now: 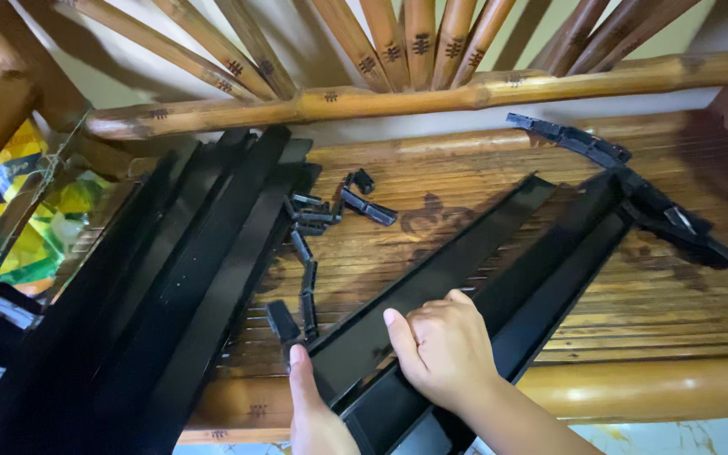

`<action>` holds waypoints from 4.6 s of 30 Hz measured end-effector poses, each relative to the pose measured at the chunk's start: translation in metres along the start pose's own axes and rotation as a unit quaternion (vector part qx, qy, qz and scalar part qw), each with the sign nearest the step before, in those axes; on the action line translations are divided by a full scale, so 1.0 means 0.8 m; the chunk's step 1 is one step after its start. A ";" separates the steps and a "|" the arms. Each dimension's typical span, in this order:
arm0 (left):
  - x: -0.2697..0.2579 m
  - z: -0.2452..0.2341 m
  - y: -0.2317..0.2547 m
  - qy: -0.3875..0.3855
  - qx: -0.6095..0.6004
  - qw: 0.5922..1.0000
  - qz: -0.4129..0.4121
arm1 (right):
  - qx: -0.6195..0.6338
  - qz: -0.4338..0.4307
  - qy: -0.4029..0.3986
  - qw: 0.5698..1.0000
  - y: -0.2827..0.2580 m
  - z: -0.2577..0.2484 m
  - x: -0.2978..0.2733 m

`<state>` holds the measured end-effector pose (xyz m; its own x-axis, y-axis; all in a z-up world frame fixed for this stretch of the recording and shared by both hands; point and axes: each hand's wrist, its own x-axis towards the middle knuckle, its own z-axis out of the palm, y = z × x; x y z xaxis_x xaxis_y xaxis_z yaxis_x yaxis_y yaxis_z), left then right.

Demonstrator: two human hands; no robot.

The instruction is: The person assembles black plastic furniture components on a bamboo bench. They pick up small connector pieces and attach them to longer black panels, aligning and snapping them into place. The person repeatedly handles the parts, fitting connectors along the edges of the panels.

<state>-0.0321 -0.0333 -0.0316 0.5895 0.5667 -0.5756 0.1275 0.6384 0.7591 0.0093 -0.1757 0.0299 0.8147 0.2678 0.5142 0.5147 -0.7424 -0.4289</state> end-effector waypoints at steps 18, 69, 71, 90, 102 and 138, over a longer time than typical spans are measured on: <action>0.017 0.000 0.000 -0.254 -0.130 0.937 -0.201 | -0.009 0.018 -0.025 0.999 0.031 -0.018 0.019; 0.250 -0.031 -0.033 -0.060 0.262 0.959 0.088 | -0.072 0.012 -0.049 0.996 0.084 0.029 -0.030; 0.261 -0.029 -0.018 -0.034 0.223 0.969 0.096 | -0.049 0.000 -0.050 0.998 0.075 0.028 -0.029; 0.248 -0.048 0.193 0.082 0.570 0.750 0.326 | -0.045 0.042 -0.112 0.992 0.115 -0.018 -0.012; 0.392 -0.101 0.163 0.141 0.657 0.660 0.335 | 0.006 0.040 -0.058 0.997 0.084 -0.002 -0.010; 0.015 0.219 -0.026 -0.232 0.792 0.425 0.371 | 0.460 0.539 0.013 0.705 0.393 -0.130 -0.033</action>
<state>0.1118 -0.1310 -0.0007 0.9834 -0.0925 -0.1558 -0.0702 -0.9872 0.1432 0.1218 -0.4796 -0.0415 0.8656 -0.1674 -0.4719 -0.4363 0.2101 -0.8749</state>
